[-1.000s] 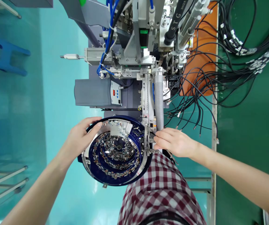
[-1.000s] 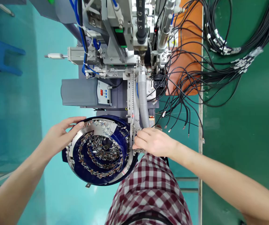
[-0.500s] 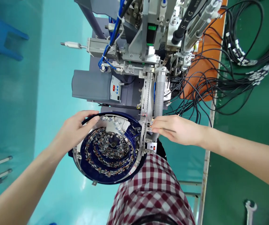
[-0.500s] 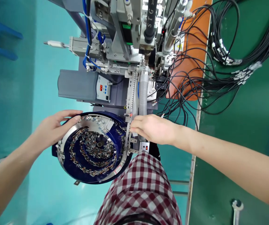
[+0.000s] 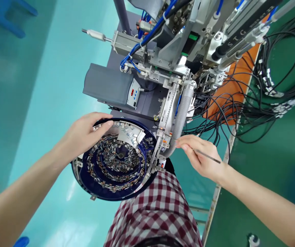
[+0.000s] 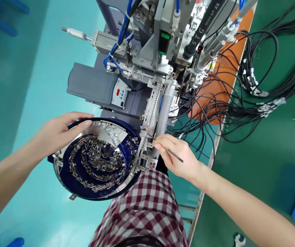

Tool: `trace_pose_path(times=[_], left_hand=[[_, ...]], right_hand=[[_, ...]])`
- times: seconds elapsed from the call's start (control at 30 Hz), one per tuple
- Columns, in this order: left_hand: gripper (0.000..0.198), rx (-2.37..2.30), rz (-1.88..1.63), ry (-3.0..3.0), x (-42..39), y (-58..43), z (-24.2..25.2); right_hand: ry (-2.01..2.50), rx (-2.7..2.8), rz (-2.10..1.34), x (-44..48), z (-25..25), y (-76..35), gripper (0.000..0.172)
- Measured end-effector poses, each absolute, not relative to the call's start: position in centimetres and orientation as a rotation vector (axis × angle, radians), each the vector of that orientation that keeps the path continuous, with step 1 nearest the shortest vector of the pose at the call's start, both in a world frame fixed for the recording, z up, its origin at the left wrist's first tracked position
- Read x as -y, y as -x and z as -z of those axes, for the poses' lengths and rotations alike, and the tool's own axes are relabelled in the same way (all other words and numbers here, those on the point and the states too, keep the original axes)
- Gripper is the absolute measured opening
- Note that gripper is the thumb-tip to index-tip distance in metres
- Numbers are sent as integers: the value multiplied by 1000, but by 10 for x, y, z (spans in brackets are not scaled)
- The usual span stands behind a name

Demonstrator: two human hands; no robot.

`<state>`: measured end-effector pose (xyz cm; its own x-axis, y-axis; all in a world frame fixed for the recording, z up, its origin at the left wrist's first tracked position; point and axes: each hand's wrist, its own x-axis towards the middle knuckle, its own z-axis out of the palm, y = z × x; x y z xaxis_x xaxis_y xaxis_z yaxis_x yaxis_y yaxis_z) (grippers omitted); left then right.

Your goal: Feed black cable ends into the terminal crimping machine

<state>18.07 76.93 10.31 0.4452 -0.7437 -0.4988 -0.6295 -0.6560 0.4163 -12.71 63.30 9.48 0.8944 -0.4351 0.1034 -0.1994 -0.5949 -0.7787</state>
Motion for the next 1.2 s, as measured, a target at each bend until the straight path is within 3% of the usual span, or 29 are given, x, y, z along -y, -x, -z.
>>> trace_pose_path(times=[0.7,1.0,1.2], left_hand=[[44,1312,926,-2494,-773,-185,-97],[58,1500,1374,-2433,-727,-187,-75],[57,1609,1304,-2423,-725,-176,-78]], right_hand=[[2176,-429,357,-634,-86,130,17],[2109,-474,416,-646,-84,137,17],[2106,-506,414,-648,-81,139,19]])
